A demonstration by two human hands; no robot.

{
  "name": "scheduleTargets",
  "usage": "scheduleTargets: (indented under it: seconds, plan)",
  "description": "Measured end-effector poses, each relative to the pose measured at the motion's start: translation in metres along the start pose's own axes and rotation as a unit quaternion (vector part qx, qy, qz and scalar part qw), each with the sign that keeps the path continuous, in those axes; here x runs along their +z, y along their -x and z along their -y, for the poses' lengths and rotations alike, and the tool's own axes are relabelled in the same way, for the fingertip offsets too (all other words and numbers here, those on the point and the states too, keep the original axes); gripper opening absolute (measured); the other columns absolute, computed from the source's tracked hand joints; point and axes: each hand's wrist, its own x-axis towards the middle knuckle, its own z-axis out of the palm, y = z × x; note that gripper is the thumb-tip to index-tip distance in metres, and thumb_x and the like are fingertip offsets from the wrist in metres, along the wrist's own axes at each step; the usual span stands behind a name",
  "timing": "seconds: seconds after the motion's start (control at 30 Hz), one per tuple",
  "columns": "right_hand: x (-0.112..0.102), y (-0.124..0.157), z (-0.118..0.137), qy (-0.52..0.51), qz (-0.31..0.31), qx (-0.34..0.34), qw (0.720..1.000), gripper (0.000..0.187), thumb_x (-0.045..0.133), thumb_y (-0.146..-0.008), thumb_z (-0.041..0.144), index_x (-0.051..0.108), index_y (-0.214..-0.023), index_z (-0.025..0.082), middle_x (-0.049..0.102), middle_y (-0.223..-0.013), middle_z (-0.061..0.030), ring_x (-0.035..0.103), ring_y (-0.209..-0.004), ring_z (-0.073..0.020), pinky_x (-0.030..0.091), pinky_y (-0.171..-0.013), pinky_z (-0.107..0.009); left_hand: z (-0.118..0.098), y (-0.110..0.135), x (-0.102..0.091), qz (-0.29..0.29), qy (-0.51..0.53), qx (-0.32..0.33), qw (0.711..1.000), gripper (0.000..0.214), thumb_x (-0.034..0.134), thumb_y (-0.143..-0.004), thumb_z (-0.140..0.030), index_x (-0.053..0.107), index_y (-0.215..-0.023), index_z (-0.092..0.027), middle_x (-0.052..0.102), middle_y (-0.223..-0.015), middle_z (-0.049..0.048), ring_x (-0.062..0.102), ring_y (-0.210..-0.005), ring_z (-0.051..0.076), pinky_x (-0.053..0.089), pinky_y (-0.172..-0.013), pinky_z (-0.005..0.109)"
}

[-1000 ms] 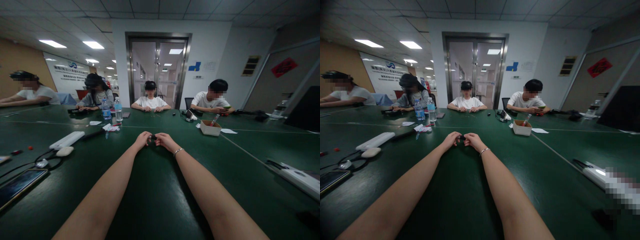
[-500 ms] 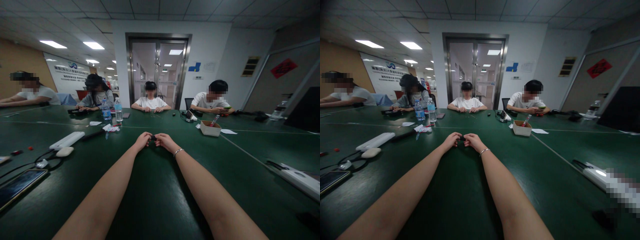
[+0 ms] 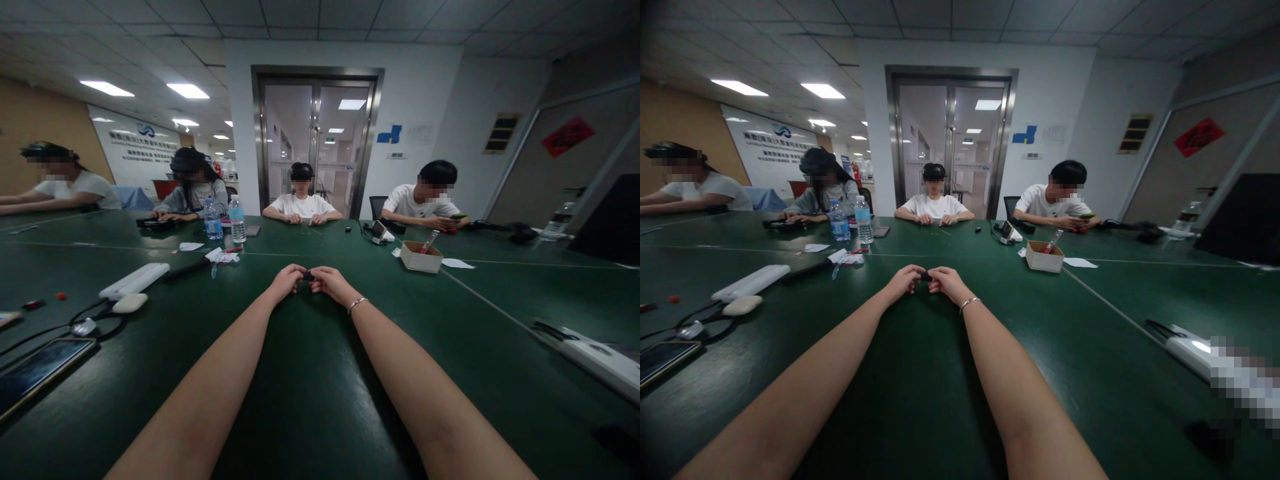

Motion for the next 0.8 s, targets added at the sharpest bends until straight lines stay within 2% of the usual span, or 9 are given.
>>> scheduleTargets:
  seconds: [0.13, 0.23, 0.37, 0.5, 0.8]
  plan:
    - [-0.0001, 0.001, 0.0005, 0.007, 0.002, -0.002, 1.0, 0.004, 0.053, -0.084, 0.01, 0.057, -0.083, 0.009, 0.058, -0.056, -0.0036, 0.056, -0.044, -0.0101, 0.051, -0.046, -0.02, 0.001, -0.0002, 0.0, -0.004, -0.001, 0.007, 1.0, 0.024, 0.038, -0.08, -0.025, 0.057, -0.088, -0.014, 0.042, -0.054, -0.0034, 0.037, -0.04, 0.006, 0.034, -0.036, 0.016]
    - [-0.0001, 0.0014, 0.0007, 0.002, 0.002, -0.002, 1.0, 0.003, 0.055, -0.083, 0.011, 0.057, -0.083, 0.009, 0.058, -0.057, -0.0033, 0.056, -0.045, -0.0102, 0.052, -0.046, -0.02, 0.0032, -0.0012, -0.0002, -0.011, 0.012, 0.001, 1.0, 0.021, 0.042, -0.077, -0.023, 0.056, -0.09, -0.015, 0.043, -0.057, -0.0033, 0.04, -0.042, 0.006, 0.035, -0.037, 0.015]
    - [0.0004, 0.0012, 0.0008, 0.0, 0.002, 0.0, 1.0, 0.002, 0.055, -0.083, 0.01, 0.056, -0.083, 0.009, 0.058, -0.056, -0.0032, 0.056, -0.044, -0.0102, 0.051, -0.045, -0.02, 0.0063, -0.0033, -0.0007, -0.002, 0.004, 0.011, 1.0, 0.025, 0.039, -0.081, -0.029, 0.057, -0.09, -0.013, 0.044, -0.056, -0.0027, 0.038, -0.041, 0.006, 0.035, -0.037, 0.016]
    - [0.0008, 0.0016, 0.0013, -0.001, 0.001, -0.001, 1.0, 0.002, 0.056, -0.083, 0.01, 0.056, -0.082, 0.009, 0.058, -0.055, -0.0031, 0.056, -0.043, -0.0103, 0.051, -0.045, -0.02, 0.0085, -0.005, -0.0009, -0.008, -0.006, 0.012, 1.0, 0.022, 0.046, -0.077, -0.027, 0.057, -0.092, -0.015, 0.046, -0.06, -0.0027, 0.04, -0.043, 0.006, 0.037, -0.038, 0.016]
    - [0.0011, 0.0018, 0.002, 0.004, 0.001, -0.001, 1.0, 0.002, 0.057, -0.083, 0.011, 0.057, -0.081, 0.009, 0.059, -0.057, -0.0039, 0.056, -0.044, -0.0103, 0.051, -0.045, -0.02, 0.0035, -0.0018, -0.0002, 0.012, 0.008, 0.004, 1.0, 0.024, 0.042, -0.077, -0.024, 0.058, -0.092, -0.015, 0.045, -0.054, -0.0033, 0.039, -0.041, 0.007, 0.035, -0.038, 0.017]
